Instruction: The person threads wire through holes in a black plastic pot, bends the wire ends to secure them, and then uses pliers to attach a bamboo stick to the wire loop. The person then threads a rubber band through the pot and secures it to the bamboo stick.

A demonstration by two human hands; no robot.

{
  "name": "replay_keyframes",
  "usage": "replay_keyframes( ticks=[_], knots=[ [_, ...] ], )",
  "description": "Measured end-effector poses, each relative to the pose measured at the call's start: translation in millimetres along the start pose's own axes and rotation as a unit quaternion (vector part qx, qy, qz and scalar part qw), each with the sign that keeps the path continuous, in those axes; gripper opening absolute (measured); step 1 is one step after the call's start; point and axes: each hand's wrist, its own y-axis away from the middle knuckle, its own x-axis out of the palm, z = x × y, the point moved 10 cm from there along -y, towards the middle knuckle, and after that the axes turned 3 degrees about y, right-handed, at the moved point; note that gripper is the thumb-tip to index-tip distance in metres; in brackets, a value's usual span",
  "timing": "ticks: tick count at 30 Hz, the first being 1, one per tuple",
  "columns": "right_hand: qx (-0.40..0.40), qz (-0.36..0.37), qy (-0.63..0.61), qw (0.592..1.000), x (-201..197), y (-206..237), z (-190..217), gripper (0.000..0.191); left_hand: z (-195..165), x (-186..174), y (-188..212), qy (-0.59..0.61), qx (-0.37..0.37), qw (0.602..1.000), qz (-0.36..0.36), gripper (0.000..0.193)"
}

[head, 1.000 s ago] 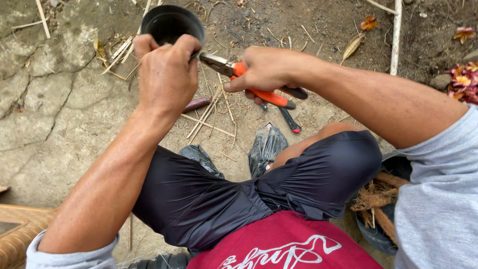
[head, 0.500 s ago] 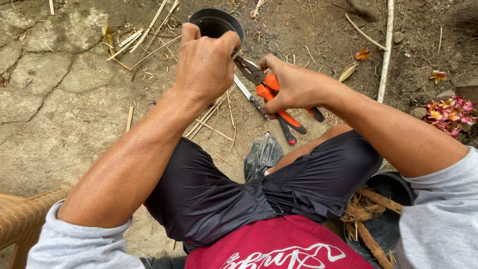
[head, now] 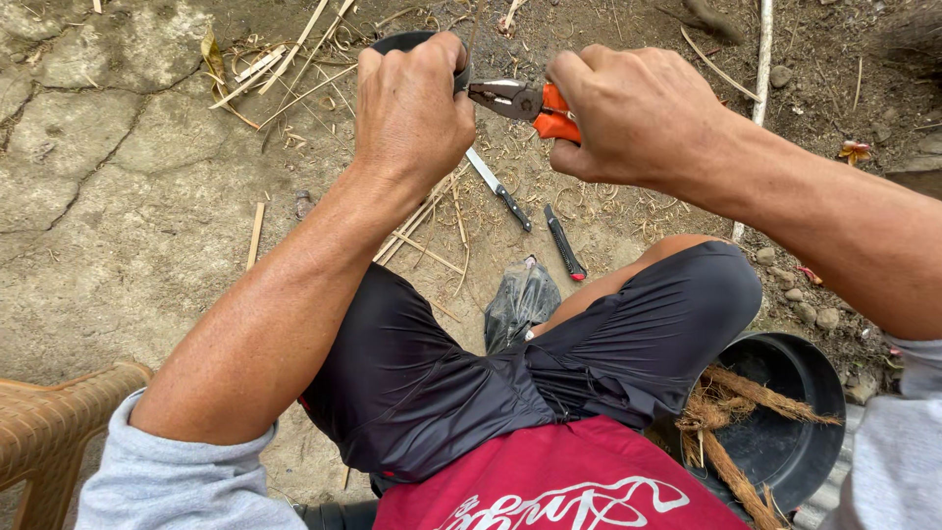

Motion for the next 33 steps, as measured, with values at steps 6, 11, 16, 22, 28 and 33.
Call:
replay_keyframes(
  ticks=[6,11,16,22,28,33],
  knots=[
    [-0.135,-0.242,0.240,0.930,-35.9,28.7,31.1,0.087,9.1,2.8,1.3,0.034,-0.018,0.999,0.008,0.009],
    [-0.161,-0.257,0.335,0.892,-34.7,39.7,36.1,0.078,13.0,4.1,4.8,0.105,-0.071,0.991,0.033,0.013],
    [-0.161,-0.255,0.369,0.879,-37.3,47.8,36.0,0.062,1.9,14.8,6.7,0.099,-0.102,0.985,0.094,0.012],
    [-0.144,-0.264,0.398,0.867,-47.7,53.5,28.6,0.054,-11.5,10.8,3.1,0.135,-0.082,0.985,0.071,0.015],
    [-0.131,-0.252,0.398,0.872,-42.1,55.6,23.4,0.052,-29.2,2.6,3.7,0.066,0.023,0.997,0.014,0.014],
    [-0.121,-0.214,0.360,0.900,-25.1,56.2,13.4,0.049,-39.1,11.2,7.2,0.008,0.075,0.997,0.006,0.015]
  ],
)
